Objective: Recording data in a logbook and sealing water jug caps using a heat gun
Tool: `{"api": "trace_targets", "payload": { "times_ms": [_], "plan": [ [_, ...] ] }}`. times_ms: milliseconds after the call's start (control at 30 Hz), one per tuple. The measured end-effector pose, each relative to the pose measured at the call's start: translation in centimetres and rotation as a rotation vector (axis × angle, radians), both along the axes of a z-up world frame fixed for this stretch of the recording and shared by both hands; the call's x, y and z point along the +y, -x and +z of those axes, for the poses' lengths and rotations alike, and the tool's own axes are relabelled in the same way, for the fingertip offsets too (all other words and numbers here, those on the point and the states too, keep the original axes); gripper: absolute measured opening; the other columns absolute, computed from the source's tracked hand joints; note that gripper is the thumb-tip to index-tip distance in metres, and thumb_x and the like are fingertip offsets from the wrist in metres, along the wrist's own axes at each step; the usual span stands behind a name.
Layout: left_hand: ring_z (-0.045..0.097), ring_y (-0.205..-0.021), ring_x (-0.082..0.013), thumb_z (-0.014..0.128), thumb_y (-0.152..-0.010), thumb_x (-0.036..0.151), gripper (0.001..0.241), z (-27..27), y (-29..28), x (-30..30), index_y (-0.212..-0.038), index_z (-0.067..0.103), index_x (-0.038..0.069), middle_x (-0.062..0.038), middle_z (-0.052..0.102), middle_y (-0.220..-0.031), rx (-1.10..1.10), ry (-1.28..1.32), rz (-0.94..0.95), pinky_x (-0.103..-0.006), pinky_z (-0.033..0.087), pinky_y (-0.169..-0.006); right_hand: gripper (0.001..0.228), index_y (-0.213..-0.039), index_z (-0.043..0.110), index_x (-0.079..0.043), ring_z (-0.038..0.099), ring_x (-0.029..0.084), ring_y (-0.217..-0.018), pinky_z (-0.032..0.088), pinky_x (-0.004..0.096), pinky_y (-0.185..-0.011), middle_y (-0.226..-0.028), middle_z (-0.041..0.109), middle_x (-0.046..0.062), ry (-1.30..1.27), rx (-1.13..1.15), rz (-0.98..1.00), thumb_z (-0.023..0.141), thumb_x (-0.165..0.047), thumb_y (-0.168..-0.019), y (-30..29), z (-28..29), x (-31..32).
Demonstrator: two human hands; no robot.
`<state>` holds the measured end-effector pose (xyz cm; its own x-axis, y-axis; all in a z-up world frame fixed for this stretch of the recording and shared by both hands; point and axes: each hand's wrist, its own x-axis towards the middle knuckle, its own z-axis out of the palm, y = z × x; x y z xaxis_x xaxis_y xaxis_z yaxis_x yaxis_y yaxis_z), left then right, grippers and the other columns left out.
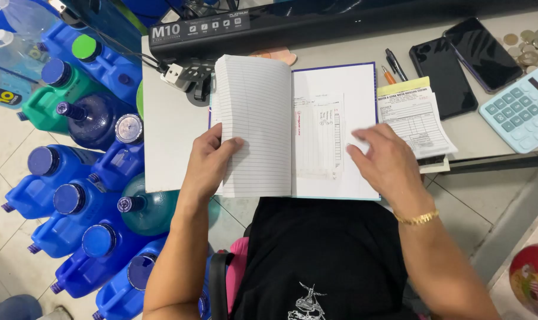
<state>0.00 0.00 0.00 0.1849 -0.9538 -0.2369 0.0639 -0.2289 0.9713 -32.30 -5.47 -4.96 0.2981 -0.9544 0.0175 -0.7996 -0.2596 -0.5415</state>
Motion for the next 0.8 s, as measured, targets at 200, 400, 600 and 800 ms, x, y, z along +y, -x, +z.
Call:
{"api": "trace_targets", "payload": {
  "times_ms": [200,400,600,800],
  "plan": [
    [0.068,-0.066,-0.0183,0.068,-0.085,0.012,0.025,0.1,-0.7,0.0,-0.105,0.07,-0.003,-0.014,0.069,-0.077,-0.046,-0.037,0.006,-0.0333,0.059,-0.063,0.101,-0.154,0.04,0.006,0.072,0.043,-0.093,0.061,0.053,-0.077,-0.137,0.053,0.033,-0.294,0.121,0.139,0.094,-0.022,-0.073,-7.3,7.4,-4.1],
    [0.066,-0.066,-0.0187,0.069,-0.084,0.013,0.027,0.0,-1.0,0.1,-0.107,0.071,-0.002,-0.016,0.071,-0.077,-0.038,-0.037,-0.008,-0.0349,0.059,-0.062,0.079,-0.131,0.058,0.01,0.074,0.043,-0.088,0.059,0.05,-0.074,-0.115,0.059,0.026,-0.374,0.194,0.183,0.096,-0.017,-0.068,-8.1,6.4,-5.8],
    [0.067,-0.076,-0.0231,0.069,-0.087,0.013,0.044,-2.2,-2.0,0.6,-0.128,0.064,-0.003,-0.022,0.073,-0.091,-0.105,-0.003,-0.019,-0.0393,0.061,-0.066,0.042,-0.115,0.061,-0.004,0.066,0.053,-0.097,0.055,0.061,-0.077,-0.113,0.061,0.021,-0.158,0.007,0.393,0.079,-0.006,-0.078,-5.0,0.1,-1.9],
    [0.072,-0.091,-0.0321,0.063,-0.088,0.003,0.035,0.9,-1.1,1.5,-0.118,0.078,0.01,-0.02,0.067,-0.102,-0.454,0.199,-0.159,-0.0463,0.059,-0.082,0.019,-0.094,0.074,-0.016,0.072,0.028,-0.082,0.06,0.037,-0.07,-0.092,0.073,0.002,0.142,-0.346,0.407,0.076,-0.004,-0.079,-3.9,-1.8,4.6]
  ]
}}
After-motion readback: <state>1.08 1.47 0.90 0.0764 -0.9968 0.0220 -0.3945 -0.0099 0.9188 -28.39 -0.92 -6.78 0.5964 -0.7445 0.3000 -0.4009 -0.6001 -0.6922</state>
